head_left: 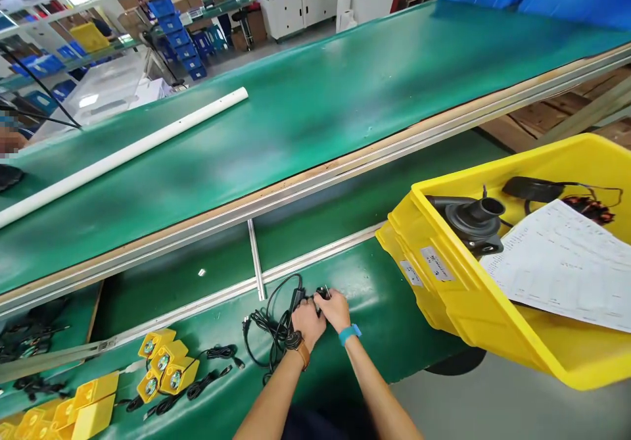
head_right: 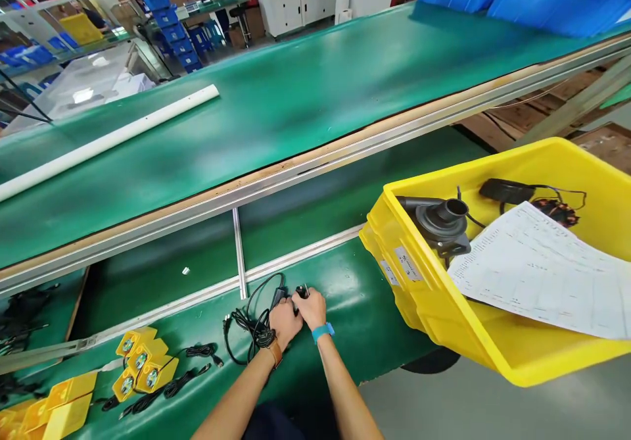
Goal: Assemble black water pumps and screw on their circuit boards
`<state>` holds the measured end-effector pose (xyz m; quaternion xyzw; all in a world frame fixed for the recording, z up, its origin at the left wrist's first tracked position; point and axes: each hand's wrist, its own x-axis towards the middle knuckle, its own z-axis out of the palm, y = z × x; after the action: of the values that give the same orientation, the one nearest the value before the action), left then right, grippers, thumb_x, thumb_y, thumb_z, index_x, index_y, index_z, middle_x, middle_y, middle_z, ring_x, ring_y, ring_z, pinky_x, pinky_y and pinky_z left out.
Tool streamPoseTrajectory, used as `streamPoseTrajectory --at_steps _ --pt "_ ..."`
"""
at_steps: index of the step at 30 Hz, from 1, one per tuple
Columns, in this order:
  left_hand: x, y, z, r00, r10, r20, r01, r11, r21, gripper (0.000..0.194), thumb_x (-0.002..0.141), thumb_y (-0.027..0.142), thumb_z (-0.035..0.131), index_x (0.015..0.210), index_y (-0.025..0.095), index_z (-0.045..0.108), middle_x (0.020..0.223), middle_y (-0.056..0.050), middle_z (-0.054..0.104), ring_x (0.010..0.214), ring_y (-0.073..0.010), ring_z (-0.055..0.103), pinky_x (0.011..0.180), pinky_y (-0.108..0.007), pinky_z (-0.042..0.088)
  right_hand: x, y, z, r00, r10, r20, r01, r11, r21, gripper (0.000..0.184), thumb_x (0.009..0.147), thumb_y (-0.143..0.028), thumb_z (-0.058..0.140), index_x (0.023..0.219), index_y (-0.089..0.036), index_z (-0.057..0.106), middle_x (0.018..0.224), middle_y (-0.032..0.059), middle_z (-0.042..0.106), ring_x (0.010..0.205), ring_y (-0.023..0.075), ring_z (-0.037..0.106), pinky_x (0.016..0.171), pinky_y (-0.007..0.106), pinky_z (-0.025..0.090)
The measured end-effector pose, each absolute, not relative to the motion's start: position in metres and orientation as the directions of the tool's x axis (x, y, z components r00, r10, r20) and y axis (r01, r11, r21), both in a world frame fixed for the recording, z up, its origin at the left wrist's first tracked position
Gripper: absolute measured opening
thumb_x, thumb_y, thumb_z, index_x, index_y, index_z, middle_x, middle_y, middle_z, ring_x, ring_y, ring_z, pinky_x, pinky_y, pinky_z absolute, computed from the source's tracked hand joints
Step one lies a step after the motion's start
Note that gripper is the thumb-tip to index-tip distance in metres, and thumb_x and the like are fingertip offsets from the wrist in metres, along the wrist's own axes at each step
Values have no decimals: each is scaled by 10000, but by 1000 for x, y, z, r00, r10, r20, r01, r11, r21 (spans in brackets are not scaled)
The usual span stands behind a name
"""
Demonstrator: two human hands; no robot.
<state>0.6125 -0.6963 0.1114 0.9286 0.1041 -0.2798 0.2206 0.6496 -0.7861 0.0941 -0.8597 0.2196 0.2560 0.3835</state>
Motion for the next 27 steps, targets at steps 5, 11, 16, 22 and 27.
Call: streamPoseTrajectory --at_steps 5,11,16,22,27 --pt "589 -690 128 893 -77 -443 208 -802 560 174 874 272 554 935 143 653 990 -147 686 951 -282 675 792 -345 451 608 -816 151 835 -71 -546 -495 -531 -688 392 776 -560 630 633 -225 487 641 6 595 635 170 514 616 286 368" --pt "543 -671 154 936 -177 -305 136 -618 774 513 966 633 309 711 223 479 720 -51 519 688 -202 528 649 -331 377 571 -827 206 803 234 -548 -412 -446 -795 607 916 -738 402 716 -189 566 660 2 526 639 148 428 605 278 328" --pt "518 -664 177 955 -150 -258 155 -489 859 701 971 772 44 706 235 407 703 -21 441 685 -194 474 654 -336 364 556 -826 233 748 316 -583 -398 -490 -776 660 936 -785 391 631 -200 404 596 -27 367 605 120 301 556 276 246" --pt "513 -664 200 964 -92 -250 198 -378 904 703 939 846 171 667 225 358 679 1 391 631 -168 404 616 -329 281 556 -827 268 693 463 -553 -312 -498 -809 525 1047 -588 379 808 -187 620 802 40 667 725 175 563 688 284 409" --pt "509 -661 199 966 -83 -247 194 -403 894 741 911 876 154 614 228 357 636 10 364 602 -160 380 598 -325 281 564 -831 283 623 570 -536 -209 -539 -816 424 1074 -443 347 852 -201 616 858 41 687 746 180 590 707 297 421"
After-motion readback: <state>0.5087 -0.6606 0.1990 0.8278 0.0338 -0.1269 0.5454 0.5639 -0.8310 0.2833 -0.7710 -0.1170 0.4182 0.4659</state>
